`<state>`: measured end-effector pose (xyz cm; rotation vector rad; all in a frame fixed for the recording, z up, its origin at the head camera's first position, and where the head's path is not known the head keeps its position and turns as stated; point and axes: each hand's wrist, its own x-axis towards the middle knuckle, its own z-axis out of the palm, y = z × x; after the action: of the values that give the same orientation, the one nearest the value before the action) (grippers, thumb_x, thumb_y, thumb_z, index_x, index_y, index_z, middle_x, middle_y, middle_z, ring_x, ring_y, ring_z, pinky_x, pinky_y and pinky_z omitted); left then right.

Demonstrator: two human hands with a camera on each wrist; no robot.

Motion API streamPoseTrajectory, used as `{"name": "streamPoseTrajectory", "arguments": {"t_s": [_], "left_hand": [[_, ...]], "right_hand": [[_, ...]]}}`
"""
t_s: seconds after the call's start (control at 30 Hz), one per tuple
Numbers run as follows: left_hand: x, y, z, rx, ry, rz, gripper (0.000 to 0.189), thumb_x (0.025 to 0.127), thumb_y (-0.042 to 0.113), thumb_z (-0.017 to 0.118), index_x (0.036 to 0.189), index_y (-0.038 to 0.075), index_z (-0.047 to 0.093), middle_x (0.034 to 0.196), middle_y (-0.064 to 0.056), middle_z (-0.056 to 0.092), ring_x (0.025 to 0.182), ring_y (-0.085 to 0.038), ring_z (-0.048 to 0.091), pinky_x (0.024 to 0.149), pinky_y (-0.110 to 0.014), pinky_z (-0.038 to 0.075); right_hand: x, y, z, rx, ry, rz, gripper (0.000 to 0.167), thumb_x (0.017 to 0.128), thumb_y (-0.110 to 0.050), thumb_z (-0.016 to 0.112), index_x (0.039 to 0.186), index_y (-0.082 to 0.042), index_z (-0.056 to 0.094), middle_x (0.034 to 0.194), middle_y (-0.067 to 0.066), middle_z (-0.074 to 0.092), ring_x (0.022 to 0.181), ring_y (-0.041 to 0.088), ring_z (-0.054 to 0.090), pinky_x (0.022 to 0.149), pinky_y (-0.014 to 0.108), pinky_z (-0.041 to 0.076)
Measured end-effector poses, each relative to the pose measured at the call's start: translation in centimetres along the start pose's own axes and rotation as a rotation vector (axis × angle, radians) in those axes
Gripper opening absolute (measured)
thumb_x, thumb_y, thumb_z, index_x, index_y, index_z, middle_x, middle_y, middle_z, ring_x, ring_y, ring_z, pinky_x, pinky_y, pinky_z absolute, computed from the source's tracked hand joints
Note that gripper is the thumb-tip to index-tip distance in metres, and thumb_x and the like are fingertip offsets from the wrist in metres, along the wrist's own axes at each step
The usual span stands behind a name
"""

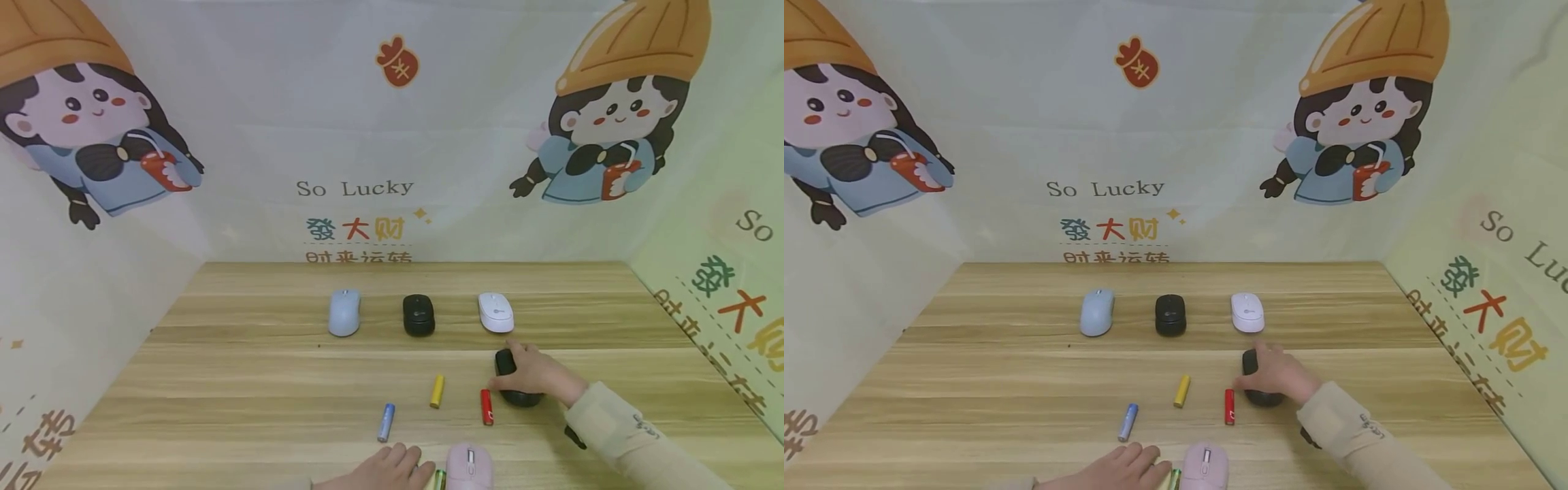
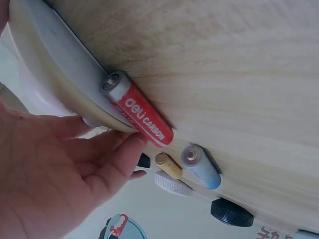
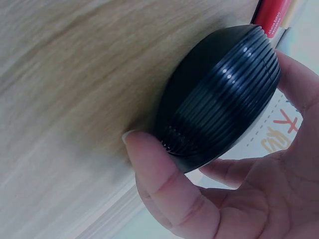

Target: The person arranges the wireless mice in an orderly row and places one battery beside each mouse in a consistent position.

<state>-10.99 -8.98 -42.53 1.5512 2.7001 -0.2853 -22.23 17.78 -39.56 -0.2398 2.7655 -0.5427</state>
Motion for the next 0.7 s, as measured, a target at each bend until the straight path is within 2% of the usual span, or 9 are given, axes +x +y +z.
{"name": "streamPoseTrajectory", "arguments": {"t_s": [0.1, 0.27, 0.37, 0.5, 0.7], "left_hand": [[0.15, 0.04, 0.07, -0.014, -0.034, 0.0, 0.049, 0.091, 0.052, 0.042, 0.117, 0.011, 0.05, 0.104, 0.002, 0.053, 0.082, -0.003, 0.043, 0.06, -0.009, 0.034], [0.09, 0.33, 0.26, 0.082, -0.002, 0.012, 0.05, 0.091, 0.05, 0.041, 0.117, 0.008, 0.049, 0.113, -0.003, 0.053, 0.088, -0.007, 0.049, 0.064, -0.012, 0.041], [0.1, 0.41, 0.28, 0.068, 0.003, 0.012, 0.05, 0.091, 0.051, 0.042, 0.115, 0.008, 0.049, 0.114, -0.005, 0.054, 0.09, -0.009, 0.051, 0.065, -0.013, 0.044], [0.26, 0.36, 0.26, 0.014, 0.003, 0.009, 0.046, 0.09, 0.05, 0.044, 0.11, 0.009, 0.049, 0.107, -0.001, 0.053, 0.083, -0.006, 0.048, 0.06, -0.011, 0.04], [0.29, 0.36, 0.26, 0.027, 0.044, 0.018, 0.04, 0.091, 0.049, 0.045, 0.102, 0.011, 0.05, 0.087, 0.005, 0.046, 0.07, -0.002, 0.037, 0.053, -0.009, 0.028]], "right_hand": [[-0.07, -0.07, 0.0, 0.006, 0.001, -0.004, 0.095, 0.074, -0.044, 0.071, 0.137, 0.012, 0.025, 0.125, 0.042, 0.035, 0.104, 0.049, 0.049, 0.084, 0.054, 0.046], [-0.18, -0.22, -0.05, -0.008, 0.0, -0.007, 0.091, 0.075, -0.042, 0.07, 0.136, 0.01, 0.028, 0.125, 0.042, 0.035, 0.102, 0.047, 0.05, 0.083, 0.053, 0.046], [-0.2, -0.22, -0.06, -0.018, -0.004, -0.005, 0.088, 0.075, -0.042, 0.07, 0.136, 0.009, 0.031, 0.126, 0.041, 0.035, 0.1, 0.045, 0.052, 0.082, 0.052, 0.047], [-0.12, -0.11, 0.04, -0.026, -0.008, -0.004, 0.087, 0.075, -0.044, 0.069, 0.136, 0.007, 0.032, 0.126, 0.04, 0.036, 0.098, 0.042, 0.053, 0.079, 0.051, 0.048], [0.14, 0.14, 0.28, -0.02, -0.011, -0.011, 0.088, 0.075, -0.044, 0.07, 0.136, 0.007, 0.032, 0.126, 0.04, 0.036, 0.096, 0.041, 0.053, 0.078, 0.051, 0.048]]}}
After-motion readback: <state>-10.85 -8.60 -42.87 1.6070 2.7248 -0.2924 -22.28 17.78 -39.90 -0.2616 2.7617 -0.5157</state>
